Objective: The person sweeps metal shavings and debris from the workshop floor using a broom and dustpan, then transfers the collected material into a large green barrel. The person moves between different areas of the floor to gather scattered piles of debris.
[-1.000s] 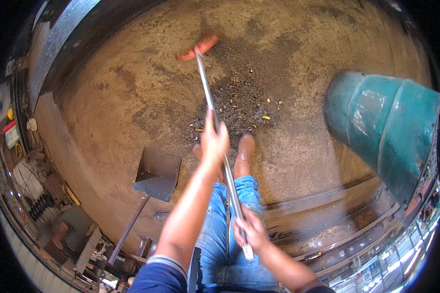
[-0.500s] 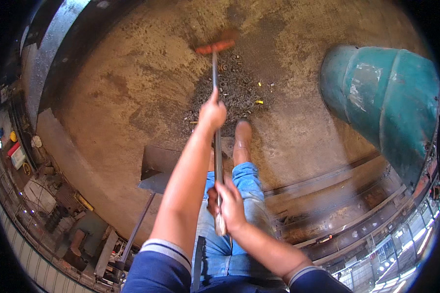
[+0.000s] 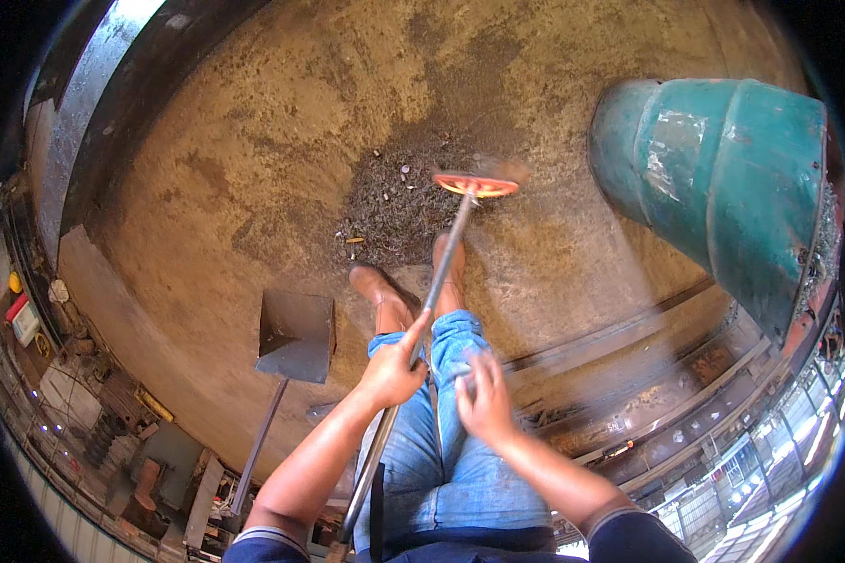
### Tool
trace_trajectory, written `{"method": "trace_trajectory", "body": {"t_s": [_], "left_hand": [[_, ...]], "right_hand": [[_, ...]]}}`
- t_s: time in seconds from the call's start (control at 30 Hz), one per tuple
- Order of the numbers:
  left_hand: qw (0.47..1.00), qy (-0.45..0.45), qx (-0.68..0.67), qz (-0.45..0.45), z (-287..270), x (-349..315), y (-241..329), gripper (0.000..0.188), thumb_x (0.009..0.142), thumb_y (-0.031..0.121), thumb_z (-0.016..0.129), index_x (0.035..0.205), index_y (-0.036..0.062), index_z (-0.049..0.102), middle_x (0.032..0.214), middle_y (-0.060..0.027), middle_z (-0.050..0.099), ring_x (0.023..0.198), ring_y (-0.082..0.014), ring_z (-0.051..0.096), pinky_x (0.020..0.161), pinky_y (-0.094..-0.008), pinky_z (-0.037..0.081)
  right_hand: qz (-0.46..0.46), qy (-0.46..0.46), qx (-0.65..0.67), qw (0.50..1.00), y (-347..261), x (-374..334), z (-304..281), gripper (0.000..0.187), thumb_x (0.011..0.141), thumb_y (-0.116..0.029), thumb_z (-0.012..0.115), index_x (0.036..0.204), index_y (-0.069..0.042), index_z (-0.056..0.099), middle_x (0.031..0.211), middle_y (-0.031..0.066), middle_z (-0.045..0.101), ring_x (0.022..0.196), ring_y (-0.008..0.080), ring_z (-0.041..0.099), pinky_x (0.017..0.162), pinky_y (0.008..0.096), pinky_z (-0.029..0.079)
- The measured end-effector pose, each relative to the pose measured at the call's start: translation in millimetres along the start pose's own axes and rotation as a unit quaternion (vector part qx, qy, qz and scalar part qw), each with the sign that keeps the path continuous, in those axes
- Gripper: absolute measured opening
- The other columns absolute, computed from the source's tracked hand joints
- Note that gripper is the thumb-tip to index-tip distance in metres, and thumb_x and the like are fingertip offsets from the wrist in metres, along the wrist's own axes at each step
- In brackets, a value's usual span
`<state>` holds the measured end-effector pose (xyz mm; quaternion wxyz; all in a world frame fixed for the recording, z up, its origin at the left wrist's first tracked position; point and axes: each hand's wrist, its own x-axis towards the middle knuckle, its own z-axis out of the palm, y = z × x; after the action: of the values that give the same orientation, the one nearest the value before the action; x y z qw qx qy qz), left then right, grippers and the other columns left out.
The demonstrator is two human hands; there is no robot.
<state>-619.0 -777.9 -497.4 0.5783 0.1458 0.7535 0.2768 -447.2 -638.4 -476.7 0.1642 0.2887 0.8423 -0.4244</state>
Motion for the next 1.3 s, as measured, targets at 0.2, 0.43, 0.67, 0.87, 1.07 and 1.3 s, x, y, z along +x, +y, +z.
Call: {"method": "trace_trajectory", "body": {"t_s": [0.2,0.43,0.67,0.87,1.07,1.3], "left_hand": [[0.942,-0.213,-0.258,-0.012,25.1,-2.1,19.0,0.082,0.087,0.010,0.058,0.159,0.0134,0.019,0.153,-0.0185,0.040,0.131,-0.0265,0.051,0.102,-0.0354,0.046],[0.783,-0.382,-0.490,-0.035,49.1,-20.8,19.3,0.054,0.091,0.016,0.054,0.144,0.0096,0.046,0.164,-0.0120,0.020,0.144,-0.0327,0.034,0.117,-0.0462,0.029],[0.835,-0.047,-0.513,0.193,20.9,-13.2,-19.1,0.045,0.080,0.038,0.044,0.068,0.0027,0.069,0.112,-0.0234,0.061,0.127,-0.0376,0.047,0.121,-0.0479,0.008],[0.749,0.087,-0.555,0.351,-67.0,-60.0,-5.3,0.052,0.082,0.042,0.042,0.046,0.0098,0.060,0.041,-0.0046,0.052,0.038,-0.0211,0.047,0.094,-0.0501,0.038],[0.657,0.166,-0.697,0.235,-9.0,-27.4,-26.3,0.050,0.086,0.044,0.037,0.051,0.0093,0.048,0.054,-0.0067,0.049,0.065,-0.0235,0.050,0.088,-0.0450,0.038],[0.675,0.266,-0.648,0.231,31.3,45.6,0.3,0.044,0.087,0.041,0.037,0.059,0.0071,0.046,0.068,-0.0102,0.048,0.083,-0.0272,0.048,0.099,-0.0472,0.035]], "right_hand": [[-0.027,-0.024,-0.048,0.998,64.4,85.6,11.6,0.043,0.085,-0.018,0.070,0.126,-0.015,0.060,0.131,0.0162,0.057,0.112,0.0383,0.062,0.088,0.0460,0.055],[-0.055,-0.055,-0.166,0.983,225.0,149.0,17.8,0.020,0.089,-0.020,0.065,0.078,-0.004,0.063,0.091,0.0195,0.065,0.086,0.0416,0.063,0.075,0.0497,0.053],[-0.118,-0.063,-0.176,0.975,209.3,221.9,62.1,0.020,0.085,-0.023,0.070,0.084,-0.005,0.062,0.092,0.0171,0.065,0.090,0.0415,0.062,0.080,0.0512,0.048],[-0.168,-0.011,-0.105,0.980,94.9,218.6,69.4,0.021,0.086,-0.024,0.071,0.090,-0.005,0.063,0.096,0.0156,0.066,0.093,0.0376,0.063,0.083,0.0469,0.049],[-0.082,0.041,-0.139,0.986,153.7,198.1,26.6,0.022,0.082,-0.016,0.072,0.078,-0.002,0.055,0.081,0.0199,0.058,0.080,0.0407,0.059,0.070,0.0473,0.048],[0.245,0.155,0.437,0.851,220.8,296.8,102.8,0.035,0.096,-0.022,0.053,0.120,0.004,0.054,0.081,0.0054,0.058,0.072,0.0173,0.060,0.065,0.0311,0.050]]}}
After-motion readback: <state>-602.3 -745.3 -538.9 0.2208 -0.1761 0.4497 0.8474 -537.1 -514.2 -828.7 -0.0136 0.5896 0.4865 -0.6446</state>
